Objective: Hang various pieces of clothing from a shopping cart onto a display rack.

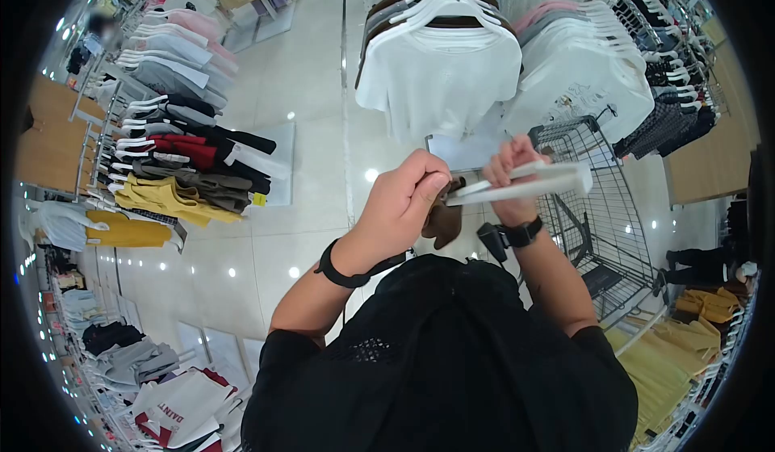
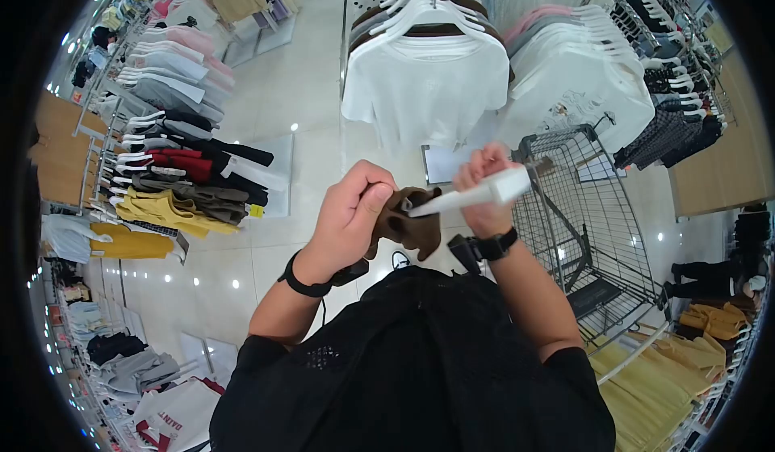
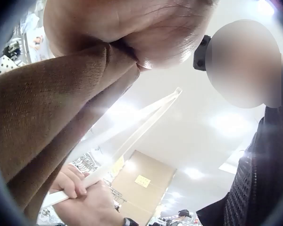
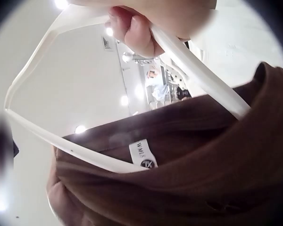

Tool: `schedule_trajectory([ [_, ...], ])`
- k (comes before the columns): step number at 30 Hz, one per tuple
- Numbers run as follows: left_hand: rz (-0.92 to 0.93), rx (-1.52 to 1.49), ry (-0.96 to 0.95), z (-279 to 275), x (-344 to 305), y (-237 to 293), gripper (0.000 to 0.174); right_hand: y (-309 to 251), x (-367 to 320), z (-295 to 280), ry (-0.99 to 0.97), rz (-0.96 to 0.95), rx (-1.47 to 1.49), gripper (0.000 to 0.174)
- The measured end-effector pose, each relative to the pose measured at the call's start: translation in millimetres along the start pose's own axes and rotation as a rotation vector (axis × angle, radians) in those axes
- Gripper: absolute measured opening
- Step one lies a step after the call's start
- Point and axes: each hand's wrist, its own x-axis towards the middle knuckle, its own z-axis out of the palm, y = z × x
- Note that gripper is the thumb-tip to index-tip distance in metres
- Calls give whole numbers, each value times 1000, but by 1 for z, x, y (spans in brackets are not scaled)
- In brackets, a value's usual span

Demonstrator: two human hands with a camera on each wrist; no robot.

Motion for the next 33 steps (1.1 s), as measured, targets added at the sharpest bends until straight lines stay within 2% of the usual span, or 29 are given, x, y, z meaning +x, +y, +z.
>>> schedule_trajectory([
  [3, -72, -69, -38, 12, 0, 12, 17, 13, -4, -10, -49, 41, 11, 27],
  [4, -5, -85, 27, 18, -1, 16, 17, 12, -7, -22, -52, 40, 20, 27],
  [5, 65, -99, 89, 24, -1, 20, 17, 12, -11, -38, -39, 15, -105, 28],
  [6, 59, -165, 137, 27, -3, 22, 18, 9, -15, -55, -24, -11, -227, 28],
  [7, 58, -153, 131, 29, -4, 25, 18, 2, -21, -71, -23, -16, -215, 28],
  [9, 103, 35, 215, 35, -4, 31, 18, -22, -36, -102, 254, -40, -433, 30],
  [11, 70, 46, 207, 52, -8, 26, 18, -53, -58, -116, 193, -95, -706, 26],
  [13, -37, 81, 189, 69, -12, 23, 16, -84, -76, -127, 166, -139, -922, 23],
  [15, -48, 130, 153, 95, -12, 23, 15, -115, -92, -134, 221, -139, -892, 23],
  [16, -58, 178, 134, 107, -13, 25, 14, -129, -97, -134, 151, -220, -1187, 23],
  [17, -104, 201, 16, 120, -13, 34, 10, -141, -101, -134, 75, -300, -1482, 24],
  [18, -141, 242, -90, 134, -11, 40, 9, -151, -110, -136, 48, -173, -1554, 24],
  [19, -178, 277, -197, 147, -10, 43, 8, -159, -118, -128, 51, -171, -1551, 24],
  [21, -137, 303, -238, 170, -9, 41, 8, -176, -128, -101, -200, 1, -1639, 27],
  [22, -94, 333, -274, 179, -8, 38, 8, -185, -131, -89, -189, 0, -1642, 27],
  [24, -20, 367, -281, 193, -5, 31, 9, -197, -134, -69, -513, 177, -1664, 30],
  [25, 56, 404, -275, 198, -3, 29, 10, -199, -136, -62, -507, 175, -1664, 30],
  [26, 59, 403, -277, 201, -1, 29, 10, -200, -137, -57, -476, 98, -1658, 27],
  [27, 148, 459, -269, 203, 0, 28, 12, -203, -138, -50, -446, 24, -1649, 25],
  [28, 236, 514, -261, 205, 1, 28, 14, -211, -135, -38, -398, 129, -1610, 25],
  [29, 234, 512, -262, 204, 4, 26, 14, -215, -134, -39, -397, 133, -1609, 25],
  [31, 396, 542, -169, 202, 10, 21, 20, -219, -132, -43, -275, 140, -1515, 24],
  [32, 392, 544, -164, 203, 10, 19, 20, -212, -131, -49, -225, -41, -1389, 21],
  [33, 351, 575, -180, 204, 10, 17, 23, -211, -127, -49, -231, -39, -1388, 21],
])
